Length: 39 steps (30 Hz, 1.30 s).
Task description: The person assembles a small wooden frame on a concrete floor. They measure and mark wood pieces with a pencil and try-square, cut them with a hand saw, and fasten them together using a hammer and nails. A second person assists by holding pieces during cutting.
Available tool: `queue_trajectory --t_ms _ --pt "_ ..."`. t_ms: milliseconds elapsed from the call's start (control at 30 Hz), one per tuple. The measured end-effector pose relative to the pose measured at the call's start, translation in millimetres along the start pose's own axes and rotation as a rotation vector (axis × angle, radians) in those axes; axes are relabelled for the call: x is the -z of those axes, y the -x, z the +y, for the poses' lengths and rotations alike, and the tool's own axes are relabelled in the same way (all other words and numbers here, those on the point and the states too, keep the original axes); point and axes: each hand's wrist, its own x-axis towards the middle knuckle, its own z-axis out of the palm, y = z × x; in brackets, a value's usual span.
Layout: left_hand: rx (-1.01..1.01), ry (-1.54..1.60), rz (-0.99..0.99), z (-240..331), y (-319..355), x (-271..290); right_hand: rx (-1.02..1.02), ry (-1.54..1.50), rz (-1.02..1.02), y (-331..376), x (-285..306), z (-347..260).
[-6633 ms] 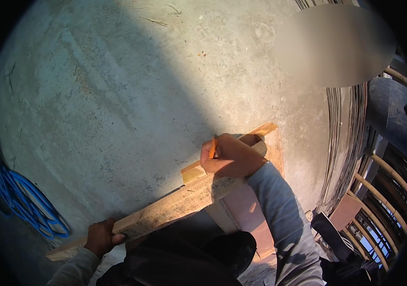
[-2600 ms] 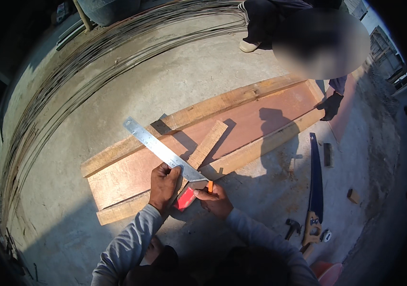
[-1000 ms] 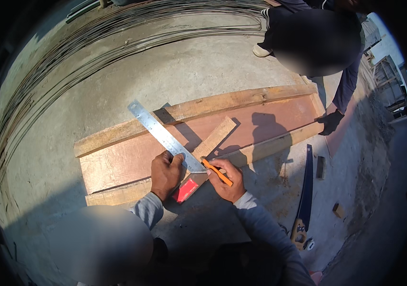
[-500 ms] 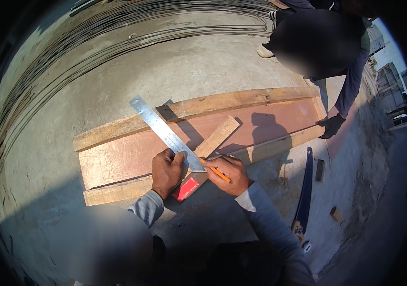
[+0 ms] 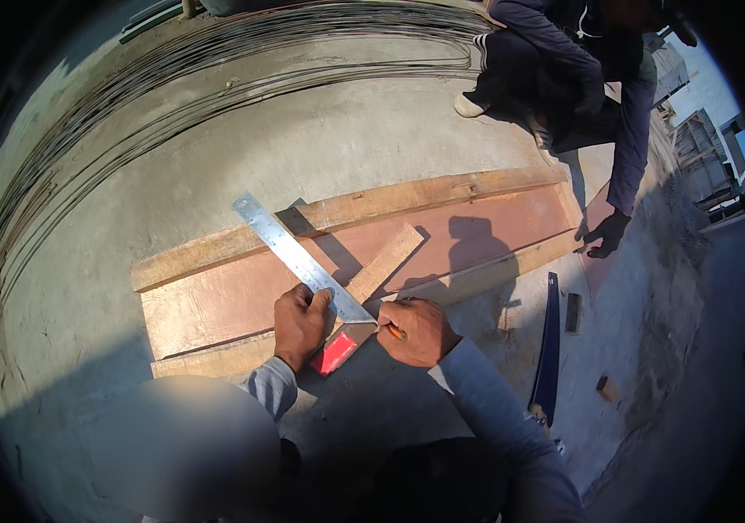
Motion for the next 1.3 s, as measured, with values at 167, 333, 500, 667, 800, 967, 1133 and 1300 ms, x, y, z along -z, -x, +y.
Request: queue_trajectory --t_ms 167,333,500,667,800,967,1133,1300 --pt "-0.043 -0.010 0.003 -2.8 2.3 -1.4 -0.368 -0.706 0.087 30.6 -43.4 6.6" --pt "-0.145 0.061 0.028 -16.9 20.3 -20.0 -0.515 -1.182 0.187 48.6 -85.9 -4.6" --pt "-0.097 0.040 0.096 -35.6 37.6 -38.6 -0.597 -1.218 0.252 66.0 -95.0 -15.6" --pt "-0.013 0.110 0.016 -40.1 26.3 -34.5 -0.514 -1.301 0.263 74.4 -99.0 -17.7" --pt "0.082 0.140 -0.070 -32.7 20.8 -30.8 -0.548 -1.278 0.285 73.9 -105.2 -12.3" --pt "0.115 0.044 -0.105 -24.1 15.2 -25.0 -0.553 -1.372 0.273 71.9 -109.6 -3.5" --pt "0.097 0.017 -0.140 -24.3 10.6 -20.6 -0.568 -1.333 0.301 69.7 -112.5 3.6" --pt "0.085 0.100 -0.155 -21.6 10.7 -23.5 -0.497 -1.400 0.329 68.5 -115.5 7.4"
